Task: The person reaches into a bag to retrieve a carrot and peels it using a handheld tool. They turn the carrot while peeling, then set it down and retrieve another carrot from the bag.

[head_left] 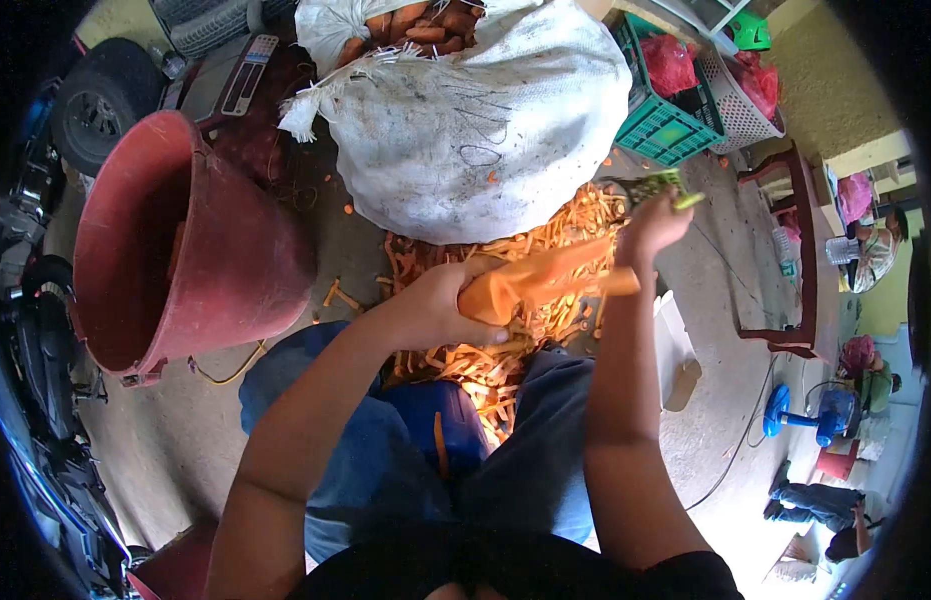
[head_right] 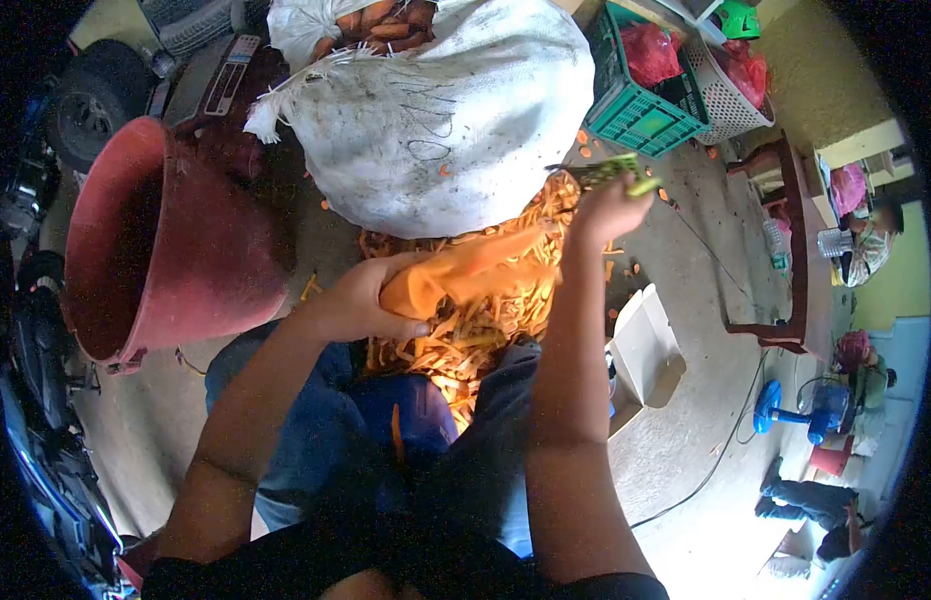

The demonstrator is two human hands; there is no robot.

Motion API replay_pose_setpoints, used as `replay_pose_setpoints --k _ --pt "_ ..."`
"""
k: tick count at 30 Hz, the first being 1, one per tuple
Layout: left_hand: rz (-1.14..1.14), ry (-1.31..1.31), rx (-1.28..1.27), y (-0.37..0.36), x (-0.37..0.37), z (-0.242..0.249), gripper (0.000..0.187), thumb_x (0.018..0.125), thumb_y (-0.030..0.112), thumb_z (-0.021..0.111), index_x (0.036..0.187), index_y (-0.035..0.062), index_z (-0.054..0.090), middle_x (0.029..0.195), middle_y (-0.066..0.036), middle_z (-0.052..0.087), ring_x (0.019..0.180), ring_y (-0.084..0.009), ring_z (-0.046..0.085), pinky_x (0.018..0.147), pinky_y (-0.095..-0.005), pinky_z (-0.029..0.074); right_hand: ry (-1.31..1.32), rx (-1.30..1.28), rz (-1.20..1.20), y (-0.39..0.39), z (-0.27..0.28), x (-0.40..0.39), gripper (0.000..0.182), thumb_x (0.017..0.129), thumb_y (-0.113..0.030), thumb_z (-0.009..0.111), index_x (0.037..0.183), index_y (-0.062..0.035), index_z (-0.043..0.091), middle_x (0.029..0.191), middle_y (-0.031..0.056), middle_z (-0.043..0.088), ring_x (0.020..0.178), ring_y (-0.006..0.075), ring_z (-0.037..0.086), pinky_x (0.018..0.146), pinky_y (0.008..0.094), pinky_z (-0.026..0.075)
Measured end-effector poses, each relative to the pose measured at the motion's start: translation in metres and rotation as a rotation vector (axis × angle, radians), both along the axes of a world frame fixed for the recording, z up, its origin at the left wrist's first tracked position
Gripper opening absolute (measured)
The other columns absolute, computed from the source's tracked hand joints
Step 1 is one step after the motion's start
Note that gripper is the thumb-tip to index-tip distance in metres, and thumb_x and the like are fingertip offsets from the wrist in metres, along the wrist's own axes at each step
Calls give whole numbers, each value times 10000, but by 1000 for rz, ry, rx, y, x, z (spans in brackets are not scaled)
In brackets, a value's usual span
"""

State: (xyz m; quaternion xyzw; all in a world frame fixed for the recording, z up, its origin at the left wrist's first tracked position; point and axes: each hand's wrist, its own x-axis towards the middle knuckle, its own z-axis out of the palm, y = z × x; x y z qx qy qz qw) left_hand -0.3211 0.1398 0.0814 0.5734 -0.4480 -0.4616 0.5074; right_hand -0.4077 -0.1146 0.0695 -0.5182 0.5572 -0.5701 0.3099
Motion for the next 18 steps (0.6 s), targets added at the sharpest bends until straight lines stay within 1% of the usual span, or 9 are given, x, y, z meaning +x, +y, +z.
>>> replay_pose_setpoints --k 3,6,7,10,11,13,15,17,18 --pt "87 79 286 -1 9 16 636 631 201 665 1156 5 364 892 -84 521 773 -117 515 657 -246 428 -116 -85 95 -6 3 -5 147 788 -103 457 806 41 477 757 136 545 618 174 539 523 285 452" --pt "151 355 106 -7 16 5 640 674 145 633 1188 -15 287 875 -96 518 728 -122 527 581 -246 445 -170 -151 294 27 10 13 156 787 -135 470 781 14 517 699 59 522 558 109 458 500 236 376" --pt "183 449 113 -9 14 8 638 677 85 626 1193 4 259 830 -81 520 663 -159 547 563 -256 474 -185 -102 363 41 15 20 152 790 -134 471 783 10 518 689 53 517 555 105 453 504 229 370" --pt "141 500 172 -11 16 8 585 656 70 648 1124 -13 306 883 -112 511 682 -141 543 551 -262 460 -96 -37 488 81 25 34 147 806 -127 465 799 14 507 676 40 508 563 99 453 511 224 369" --pt "146 502 173 -11 17 6 585 656 70 648 1124 -13 306 883 -112 511 682 -141 543 551 -262 460 -252 83 602 85 16 38 138 824 -114 446 853 16 479 635 35 497 553 76 443 508 232 381" --pt "192 581 144 -11 19 1 534 651 46 642 1086 -4 336 871 -119 513 685 -140 548 547 -256 458 -169 -74 646 99 18 43 146 833 -120 433 852 23 457 666 68 511 567 100 471 515 245 397" --pt "186 510 176 -12 23 1 539 640 57 649 1083 -7 349 880 -116 515 716 -151 545 588 -264 453 -130 -52 707 116 27 42 149 828 -118 447 872 24 450 708 98 523 585 121 489 529 257 404" --pt "176 441 209 -13 22 -3 544 629 67 655 1081 -9 361 888 -112 516 747 -162 543 630 -271 448 -29 -226 664 120 19 44 152 815 -110 469 885 24 449 694 113 526 590 154 502 539 266 409" --pt "193 184 96 -15 19 -9 559 613 89 664 1080 -12 374 901 -111 519 784 -171 532 681 -276 429 8 -253 655 120 19 43 151 811 -103 473 886 26 450 693 118 527 591 165 504 544 267 410"
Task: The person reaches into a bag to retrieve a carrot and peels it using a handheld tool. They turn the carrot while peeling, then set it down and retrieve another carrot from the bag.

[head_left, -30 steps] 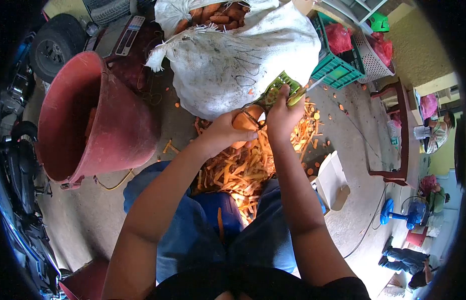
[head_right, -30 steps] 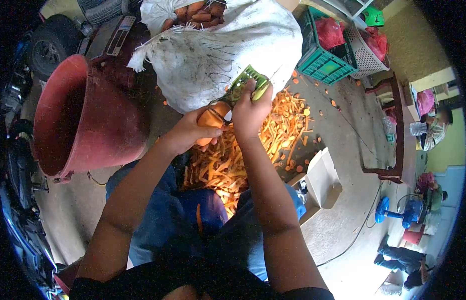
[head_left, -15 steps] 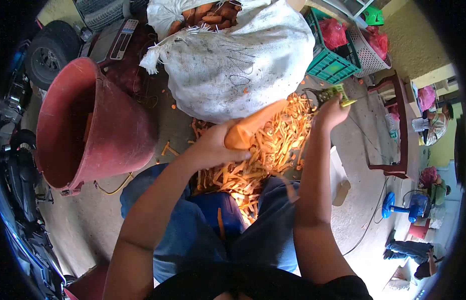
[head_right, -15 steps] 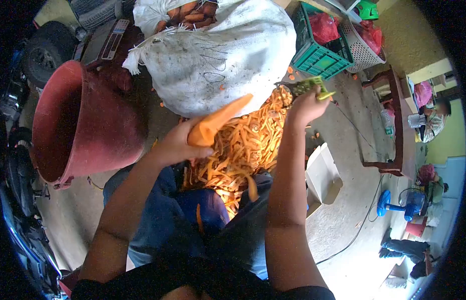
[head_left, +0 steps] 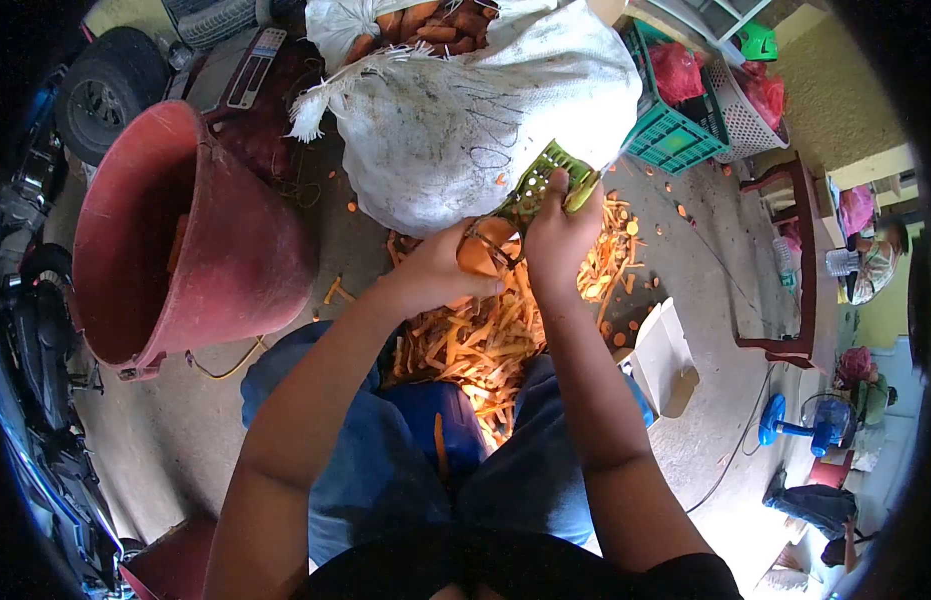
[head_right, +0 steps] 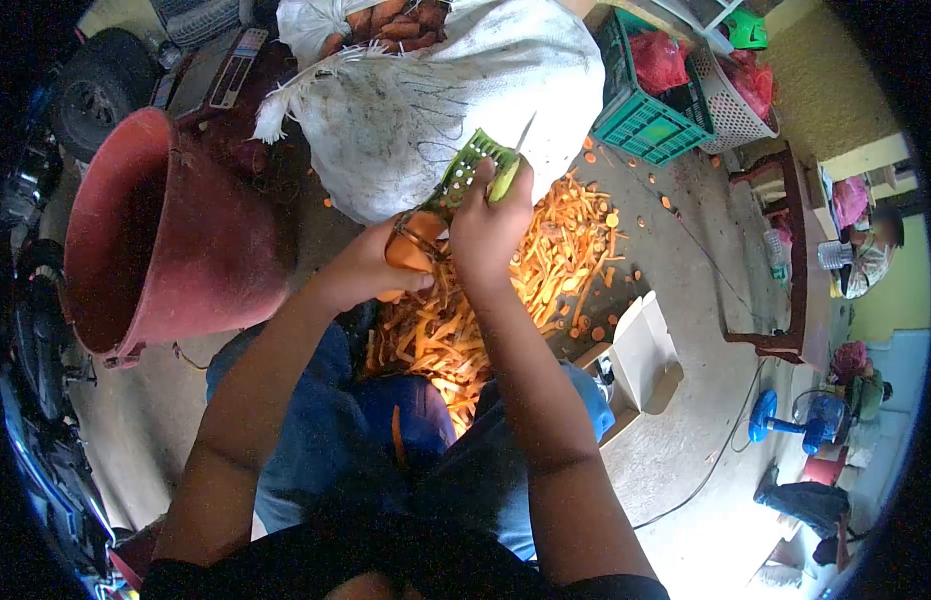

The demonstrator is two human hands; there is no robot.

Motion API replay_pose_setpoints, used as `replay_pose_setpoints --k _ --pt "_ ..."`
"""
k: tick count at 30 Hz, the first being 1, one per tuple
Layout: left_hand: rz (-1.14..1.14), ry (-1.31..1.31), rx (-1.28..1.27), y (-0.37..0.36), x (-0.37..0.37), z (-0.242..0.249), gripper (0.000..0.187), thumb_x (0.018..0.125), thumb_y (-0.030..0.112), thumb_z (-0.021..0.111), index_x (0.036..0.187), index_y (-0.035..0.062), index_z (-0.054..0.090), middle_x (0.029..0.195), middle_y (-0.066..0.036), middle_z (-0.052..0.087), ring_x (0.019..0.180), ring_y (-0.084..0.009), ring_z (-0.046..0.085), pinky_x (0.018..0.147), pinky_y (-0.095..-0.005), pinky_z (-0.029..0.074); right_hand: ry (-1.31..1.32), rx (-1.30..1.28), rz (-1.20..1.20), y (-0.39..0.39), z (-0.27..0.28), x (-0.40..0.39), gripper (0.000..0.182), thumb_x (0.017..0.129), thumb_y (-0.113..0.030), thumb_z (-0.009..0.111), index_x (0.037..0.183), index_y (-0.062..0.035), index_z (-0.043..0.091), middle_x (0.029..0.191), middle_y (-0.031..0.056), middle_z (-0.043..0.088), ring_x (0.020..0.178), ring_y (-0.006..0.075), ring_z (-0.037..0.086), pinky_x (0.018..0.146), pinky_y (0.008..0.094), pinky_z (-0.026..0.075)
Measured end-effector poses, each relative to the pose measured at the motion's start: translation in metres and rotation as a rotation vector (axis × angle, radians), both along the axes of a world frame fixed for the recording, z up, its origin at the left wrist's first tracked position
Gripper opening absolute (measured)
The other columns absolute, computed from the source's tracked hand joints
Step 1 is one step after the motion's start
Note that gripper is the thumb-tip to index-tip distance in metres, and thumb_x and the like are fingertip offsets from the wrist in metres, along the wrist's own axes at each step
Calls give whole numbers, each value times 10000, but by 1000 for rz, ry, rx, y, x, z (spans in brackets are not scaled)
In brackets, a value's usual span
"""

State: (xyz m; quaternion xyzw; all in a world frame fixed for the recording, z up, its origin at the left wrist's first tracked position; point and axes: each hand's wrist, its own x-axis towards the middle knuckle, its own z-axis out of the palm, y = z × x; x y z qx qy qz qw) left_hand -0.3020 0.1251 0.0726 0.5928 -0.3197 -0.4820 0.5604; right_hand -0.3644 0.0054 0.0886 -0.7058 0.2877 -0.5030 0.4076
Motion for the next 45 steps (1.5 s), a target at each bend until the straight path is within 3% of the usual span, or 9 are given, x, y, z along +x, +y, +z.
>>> replay_pose_setpoints --k 6,10,19,26,30,35,40,42,45 --pt "-62 -385 -86 8 -15 22 623 581 157 682 1099 -19 384 964 -118 514 884 -175 494 781 -282 381 -9 -202 -457 -78 -7 -25 155 805 -132 490 831 21 489 757 109 541 603 160 513 528 274 409" --pt "-139 -502 -61 12 -19 27 644 592 168 693 1122 -7 372 1018 -119 482 935 -156 460 817 -284 362 -118 225 -607 -116 8 -54 160 798 -90 433 861 42 499 776 149 550 616 165 535 493 305 451" --pt "27 242 135 4 -8 17 509 702 145 606 1123 -7 363 984 -80 467 912 -148 461 786 -265 371 -194 203 -167 -53 4 -12 102 800 -43 444 851 31 492 682 20 503 555 71 418 506 195 342" --pt "176 47 16 7 8 14 417 723 68 570 1088 4 379 955 -66 460 904 -134 464 788 -256 379 -52 287 -26 -46 -12 -9 125 800 -86 466 841 27 498 663 37 504 545 78 419 497 229 351" --pt "404 185 -376 4 10 17 403 702 -22 579 1049 17 376 962 -60 462 934 -147 485 820 -274 398 463 281 100 -33 -16 -6 167 791 -142 488 855 8 522 650 67 525 540 115 471 487 255 395" --pt "254 152 -564 -4 -3 15 421 663 -99 576 999 22 354 977 -71 437 1017 -201 455 879 -309 379 319 393 645 -5 -96 3 206 787 -184 504 946 -58 531 761 96 566 616 175 543 616 283 461" --pt "322 -39 -474 5 9 19 294 744 3 544 1003 4 405 961 -66 465 912 -135 482 811 -258 394 -330 1572 876 -34 -179 25 312 787 -169 481 1045 2 450 926 105 544 793 169 555 666 235 475" --pt "356 -142 -503 10 24 16 253 781 78 527 1006 8 435 945 -49 486 871 -100 478 744 -224 407 -131 1385 782 -14 -95 12 314 814 -216 450 1017 25 452 869 122 558 722 192 576 567 253 493" --pt "365 -95 -247 21 38 17 228 775 124 552 981 57 480 894 -15 520 782 -62 500 609 -188 438 -100 1482 777 -47 -120 12 308 807 -213 464 1000 27 456 816 118 563 672 204 574 564 267 492"
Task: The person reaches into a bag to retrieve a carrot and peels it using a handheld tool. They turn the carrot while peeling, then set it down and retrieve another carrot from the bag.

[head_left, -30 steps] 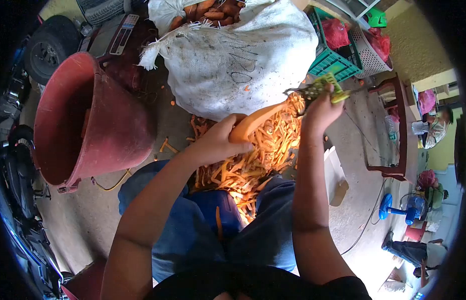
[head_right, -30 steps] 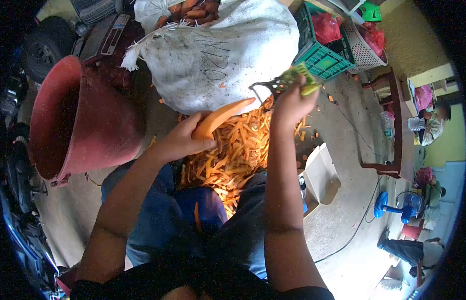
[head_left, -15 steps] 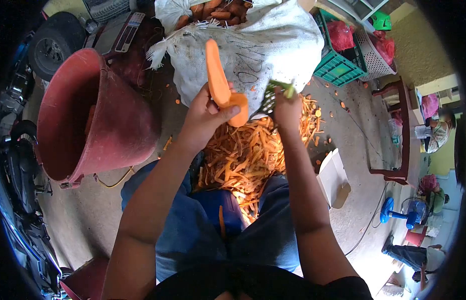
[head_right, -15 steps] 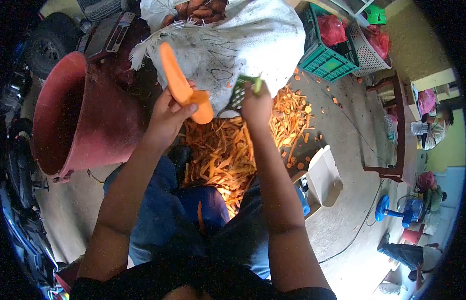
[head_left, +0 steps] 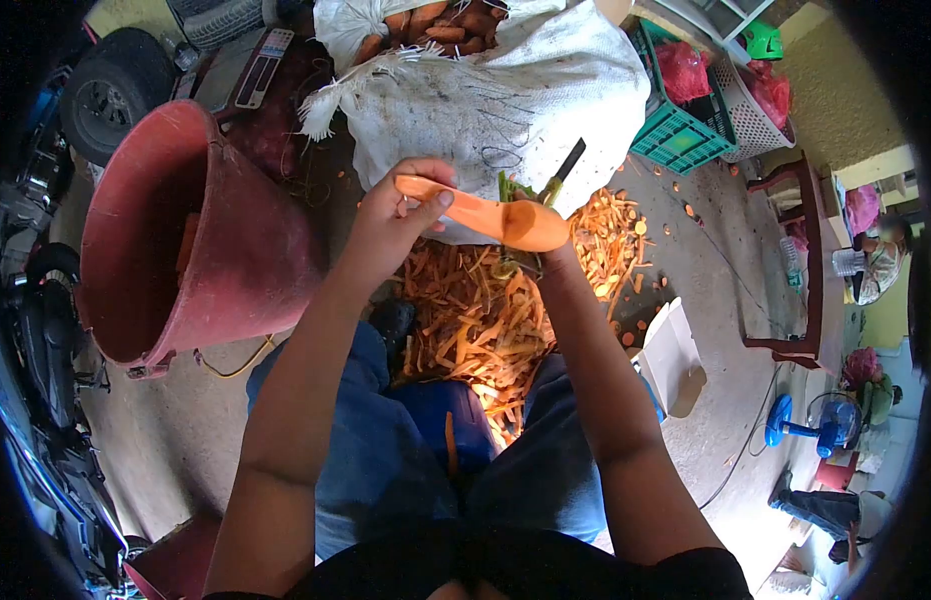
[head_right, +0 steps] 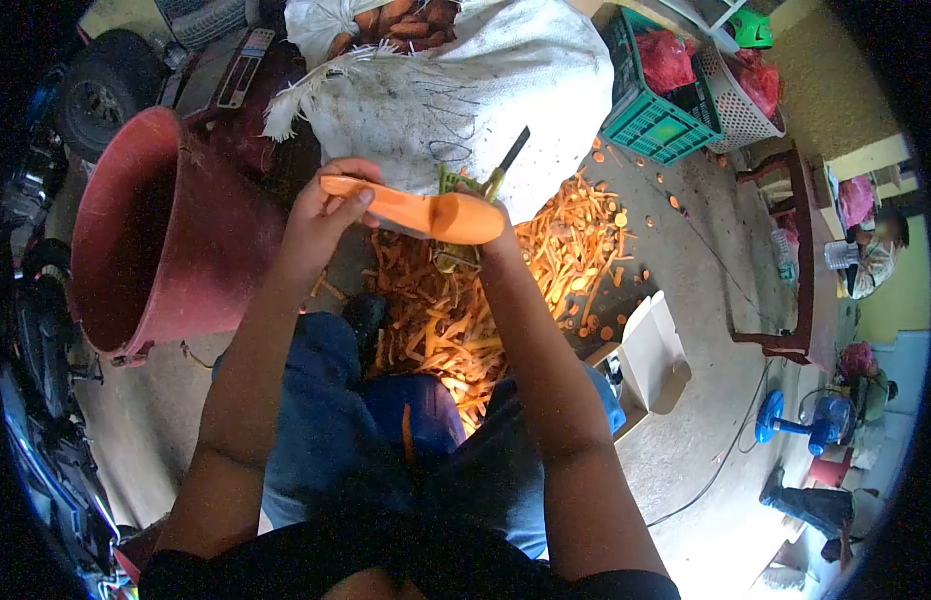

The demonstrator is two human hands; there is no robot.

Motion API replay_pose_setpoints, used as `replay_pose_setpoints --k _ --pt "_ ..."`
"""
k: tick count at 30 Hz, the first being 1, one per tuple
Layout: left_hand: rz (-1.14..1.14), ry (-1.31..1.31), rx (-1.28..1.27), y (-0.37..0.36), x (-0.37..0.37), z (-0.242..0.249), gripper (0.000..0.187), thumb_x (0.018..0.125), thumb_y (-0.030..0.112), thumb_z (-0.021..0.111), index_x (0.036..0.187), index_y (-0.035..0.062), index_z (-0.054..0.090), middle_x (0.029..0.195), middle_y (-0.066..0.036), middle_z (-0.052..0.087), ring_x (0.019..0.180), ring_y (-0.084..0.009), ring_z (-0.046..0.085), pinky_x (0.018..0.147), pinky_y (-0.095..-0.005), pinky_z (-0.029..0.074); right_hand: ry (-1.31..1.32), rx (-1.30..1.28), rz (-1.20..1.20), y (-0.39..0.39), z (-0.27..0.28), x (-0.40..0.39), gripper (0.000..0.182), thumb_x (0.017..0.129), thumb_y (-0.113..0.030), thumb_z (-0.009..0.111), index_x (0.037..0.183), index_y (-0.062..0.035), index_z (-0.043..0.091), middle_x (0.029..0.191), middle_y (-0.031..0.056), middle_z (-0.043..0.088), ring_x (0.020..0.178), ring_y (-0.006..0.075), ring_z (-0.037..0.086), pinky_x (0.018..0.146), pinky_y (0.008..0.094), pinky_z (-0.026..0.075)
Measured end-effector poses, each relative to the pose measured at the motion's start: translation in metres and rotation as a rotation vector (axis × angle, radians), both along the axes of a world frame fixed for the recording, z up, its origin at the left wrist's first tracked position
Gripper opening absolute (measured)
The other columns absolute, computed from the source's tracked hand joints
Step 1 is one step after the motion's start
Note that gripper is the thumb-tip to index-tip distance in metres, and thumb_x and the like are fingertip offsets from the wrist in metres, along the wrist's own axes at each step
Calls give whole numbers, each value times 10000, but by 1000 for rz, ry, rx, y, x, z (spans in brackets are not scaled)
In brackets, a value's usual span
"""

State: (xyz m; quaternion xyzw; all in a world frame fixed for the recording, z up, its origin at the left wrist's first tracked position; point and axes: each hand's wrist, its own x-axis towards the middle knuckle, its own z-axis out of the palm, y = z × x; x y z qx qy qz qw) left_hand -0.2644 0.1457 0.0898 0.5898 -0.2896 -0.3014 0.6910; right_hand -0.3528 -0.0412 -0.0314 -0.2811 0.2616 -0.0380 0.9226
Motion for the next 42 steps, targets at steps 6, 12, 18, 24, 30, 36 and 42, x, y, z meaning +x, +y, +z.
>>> replay_pose_setpoints --k 6,12,18,24,30,36,42 --pt "-75 -92 194 6 11 4 223 714 105 614 913 26 552 719 4 567 609 -62 522 559 -183 432 165 -326 -160 -1 38 -7 297 770 -163 527 983 44 514 758 117 575 645 191 564 554 295 446" --pt "-68 -582 370 11 11 12 291 634 121 672 873 -7 569 654 -13 581 547 -55 508 537 -201 432 321 -408 -203 2 47 -8 297 758 -147 537 984 44 521 738 108 568 629 184 551 556 288 430" --pt "-245 198 371 19 10 29 249 750 193 527 921 13 549 787 -72 578 599 -104 540 511 -193 440 190 -257 -194 -3 39 -9 258 731 -124 568 924 45 540 688 93 565 567 179 548 500 282 426" --pt "-518 176 626 16 15 16 314 772 234 503 977 -3 514 788 -87 576 592 -116 545 461 -214 440 338 -505 -18 0 46 -6 214 759 -145 550 904 10 520 670 73 545 569 153 539 480 276 426" --pt "-584 -436 618 -1 -1 -27 300 670 171 623 897 -3 534 743 -95 587 619 -124 553 524 -253 436 208 -907 -14 29 54 -1 190 757 -169 528 794 15 501 603 62 506 555 144 474 527 283 383" --pt "-288 -578 535 -2 9 -17 321 580 196 664 814 2 559 731 -160 579 672 -260 574 598 -316 424 156 -1270 -55 24 86 -8 195 764 -161 500 842 17 506 618 115 522 553 183 485 542 307 391" --pt "-56 -433 495 8 26 -16 385 606 99 645 973 30 553 814 -85 606 716 -128 570 650 -270 434 109 -1474 365 31 118 -27 211 735 -161 517 895 -25 511 673 179 542 626 310 533 588 350 409"
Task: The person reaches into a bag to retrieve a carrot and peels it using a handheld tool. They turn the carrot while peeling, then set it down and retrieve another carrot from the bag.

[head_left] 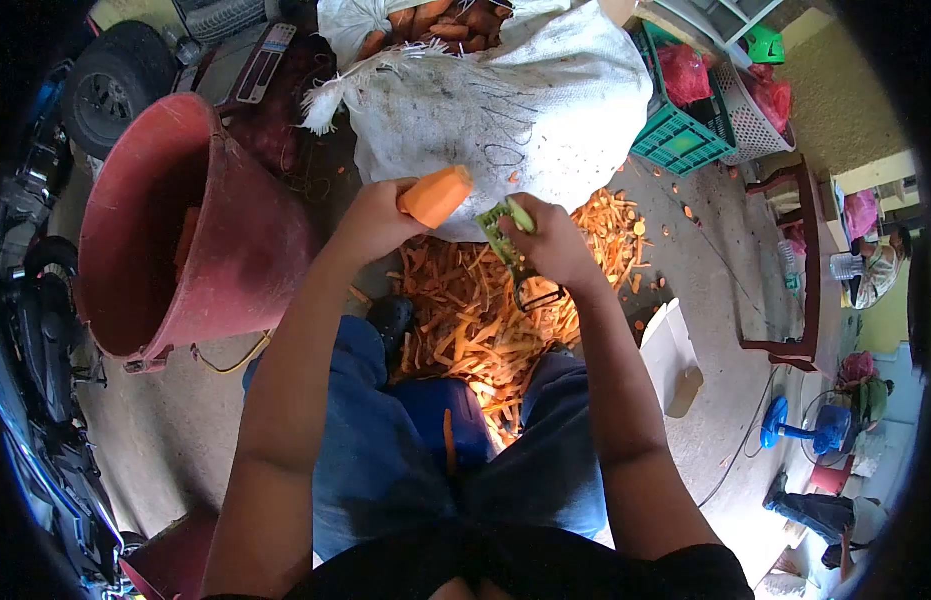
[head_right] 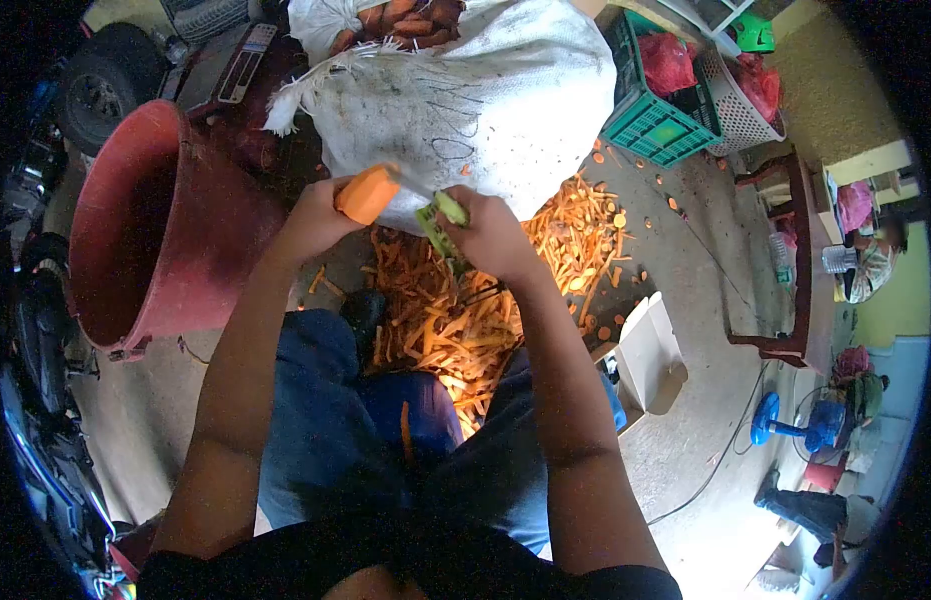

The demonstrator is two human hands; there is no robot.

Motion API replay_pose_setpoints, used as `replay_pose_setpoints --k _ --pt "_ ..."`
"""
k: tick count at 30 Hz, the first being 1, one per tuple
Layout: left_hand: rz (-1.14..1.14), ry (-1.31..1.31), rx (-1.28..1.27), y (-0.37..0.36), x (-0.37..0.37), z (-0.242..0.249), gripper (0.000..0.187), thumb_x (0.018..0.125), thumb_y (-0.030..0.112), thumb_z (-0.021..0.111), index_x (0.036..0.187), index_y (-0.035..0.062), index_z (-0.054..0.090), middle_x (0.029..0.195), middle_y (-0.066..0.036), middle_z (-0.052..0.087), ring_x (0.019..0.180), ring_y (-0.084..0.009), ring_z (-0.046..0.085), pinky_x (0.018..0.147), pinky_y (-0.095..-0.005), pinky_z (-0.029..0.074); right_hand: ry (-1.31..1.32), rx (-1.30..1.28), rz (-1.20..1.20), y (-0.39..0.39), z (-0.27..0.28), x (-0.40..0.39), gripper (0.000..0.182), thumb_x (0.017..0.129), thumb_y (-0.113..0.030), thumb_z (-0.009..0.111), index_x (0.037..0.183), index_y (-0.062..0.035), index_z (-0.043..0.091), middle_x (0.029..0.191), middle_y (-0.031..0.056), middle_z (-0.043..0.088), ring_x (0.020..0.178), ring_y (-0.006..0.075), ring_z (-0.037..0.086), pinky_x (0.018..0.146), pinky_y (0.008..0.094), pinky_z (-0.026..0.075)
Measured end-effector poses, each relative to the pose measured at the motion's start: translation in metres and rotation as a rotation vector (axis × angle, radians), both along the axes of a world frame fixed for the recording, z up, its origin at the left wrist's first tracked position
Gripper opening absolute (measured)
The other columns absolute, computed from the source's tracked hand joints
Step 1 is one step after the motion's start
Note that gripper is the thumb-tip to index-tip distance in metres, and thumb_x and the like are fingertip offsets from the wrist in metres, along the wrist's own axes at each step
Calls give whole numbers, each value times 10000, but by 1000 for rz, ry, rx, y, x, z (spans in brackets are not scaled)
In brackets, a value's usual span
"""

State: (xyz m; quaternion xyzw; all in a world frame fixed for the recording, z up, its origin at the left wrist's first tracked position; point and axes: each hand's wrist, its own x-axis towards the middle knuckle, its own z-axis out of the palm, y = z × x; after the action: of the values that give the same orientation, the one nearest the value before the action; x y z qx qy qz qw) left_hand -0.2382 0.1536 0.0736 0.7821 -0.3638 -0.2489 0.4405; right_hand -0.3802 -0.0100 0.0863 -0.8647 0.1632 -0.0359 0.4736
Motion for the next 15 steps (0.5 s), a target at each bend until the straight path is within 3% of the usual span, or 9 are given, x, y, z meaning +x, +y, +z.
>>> replay_pose_setpoints --k 8,11,13,15 --pt "-70 47 -3 -4 -9 6 368 613 111 648 957 15 557 825 -73 602 743 -108 552 669 -257 421 -34 -139 53 7 -11 2 212 695 -141 524 873 -27 501 690 210 538 678 367 521 598 388 403" --pt "-123 134 -40 -2 -14 4 364 606 103 654 947 15 561 814 -58 598 739 -94 537 673 -252 415 -3 -178 36 9 -11 2 198 738 -123 507 891 2 498 647 191 520 585 298 517 571 337 398" --pt "-145 212 -57 -1 -16 3 362 601 96 655 942 16 563 809 -49 595 733 -86 529 672 -250 413 -13 -144 -9 10 -11 2 217 650 -105 506 846 -14 495 673 225 532 675 381 519 595 398 403" --pt "-158 219 -6 -2 -17 4 357 592 70 654 933 14 563 806 -33 591 729 -71 514 671 -245 409 -13 -125 -9 9 -10 3 216 644 -104 502 837 -6 496 676 229 532 675 382 519 599 397 403"
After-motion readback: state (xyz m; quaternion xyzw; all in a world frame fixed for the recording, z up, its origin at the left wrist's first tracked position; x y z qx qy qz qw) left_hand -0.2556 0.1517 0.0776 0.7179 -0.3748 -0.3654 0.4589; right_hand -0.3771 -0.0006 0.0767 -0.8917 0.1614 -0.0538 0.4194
